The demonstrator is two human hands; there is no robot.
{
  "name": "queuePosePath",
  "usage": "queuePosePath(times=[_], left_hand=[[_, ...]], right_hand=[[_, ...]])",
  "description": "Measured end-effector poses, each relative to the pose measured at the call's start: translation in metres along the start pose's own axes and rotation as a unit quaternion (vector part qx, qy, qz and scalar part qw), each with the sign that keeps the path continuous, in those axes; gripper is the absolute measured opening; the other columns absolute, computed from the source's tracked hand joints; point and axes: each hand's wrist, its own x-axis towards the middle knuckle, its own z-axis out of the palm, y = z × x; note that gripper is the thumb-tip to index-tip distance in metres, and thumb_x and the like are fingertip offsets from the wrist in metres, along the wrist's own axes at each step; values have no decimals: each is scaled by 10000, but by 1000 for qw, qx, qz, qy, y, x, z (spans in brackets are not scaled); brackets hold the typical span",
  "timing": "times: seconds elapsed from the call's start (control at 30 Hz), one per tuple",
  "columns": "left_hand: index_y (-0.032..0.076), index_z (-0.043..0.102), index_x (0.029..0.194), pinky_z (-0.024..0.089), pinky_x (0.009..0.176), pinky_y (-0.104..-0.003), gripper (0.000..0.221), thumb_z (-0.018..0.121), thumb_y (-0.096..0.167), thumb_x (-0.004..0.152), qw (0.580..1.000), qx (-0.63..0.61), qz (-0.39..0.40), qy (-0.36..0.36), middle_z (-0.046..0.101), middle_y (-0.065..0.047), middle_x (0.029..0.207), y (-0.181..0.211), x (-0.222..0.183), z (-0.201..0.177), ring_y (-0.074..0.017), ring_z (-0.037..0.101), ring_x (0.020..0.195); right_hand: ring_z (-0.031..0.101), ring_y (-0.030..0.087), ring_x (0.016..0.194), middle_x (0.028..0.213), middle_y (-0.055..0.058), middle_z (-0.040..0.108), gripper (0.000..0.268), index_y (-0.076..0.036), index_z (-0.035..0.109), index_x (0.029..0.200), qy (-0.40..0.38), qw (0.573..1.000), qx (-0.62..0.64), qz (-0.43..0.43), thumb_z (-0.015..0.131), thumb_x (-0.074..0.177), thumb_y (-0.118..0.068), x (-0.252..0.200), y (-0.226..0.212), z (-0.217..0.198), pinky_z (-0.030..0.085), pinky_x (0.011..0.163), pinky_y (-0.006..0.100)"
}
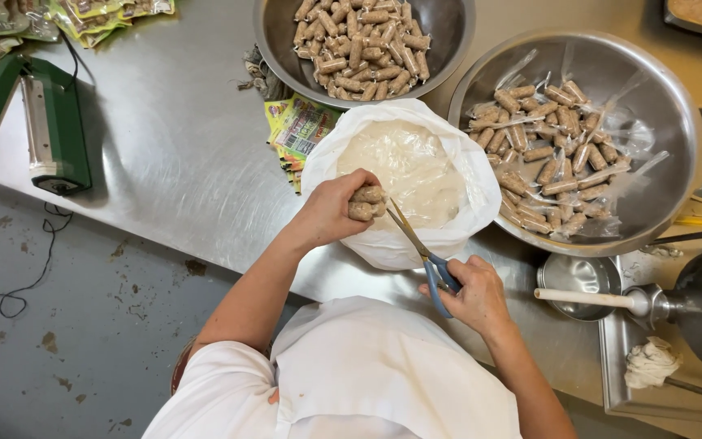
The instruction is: Using scissors to cut individual sausage-like food items from a chain and placing them into a plastic bag for packaging.
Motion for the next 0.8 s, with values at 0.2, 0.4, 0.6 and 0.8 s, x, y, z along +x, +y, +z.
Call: queuePosePath(times=[0.2, 0.4, 0.6, 0.8], left_hand=[[162, 628, 1275, 524, 1049, -508, 613, 830, 98, 699, 998, 51, 14, -17, 752, -126, 1171, 14, -2, 6, -382, 682, 1195], [194, 652, 1267, 533, 1023, -471, 605, 815, 104, 692, 998, 56, 24, 10, 749, -88, 1108, 6, 4, 12, -351, 698, 1142], [223, 665, 1267, 549, 982, -464, 612, 808, 126, 679, 995, 88, 28, 34, 728, -78, 1062, 5, 8, 18, -343, 707, 1086], [257, 667, 1305, 552, 954, -456, 664, 812, 150, 666, 994, 97, 13, 48, 696, -78, 1039, 3, 7, 27, -353, 713, 1048]], right_hand=[[594, 227, 587, 496, 59, 551, 490, -148, 618, 648, -5, 999, 41, 26, 898, 748, -538, 5, 7, 22, 482, 607, 302], [552, 127, 465, 456, 69, 675, 375, -122, 662, 642, -136, 922, 346, 109, 820, 906, -336, 0, 9, 45, 425, 507, 240], [586, 127, 439, 469, 99, 692, 351, -89, 677, 654, -114, 921, 351, 121, 864, 871, -291, 4, 10, 49, 424, 483, 218], [582, 136, 445, 470, 103, 679, 341, -72, 678, 654, -77, 932, 333, 120, 868, 865, -260, 3, 5, 48, 413, 491, 219]])
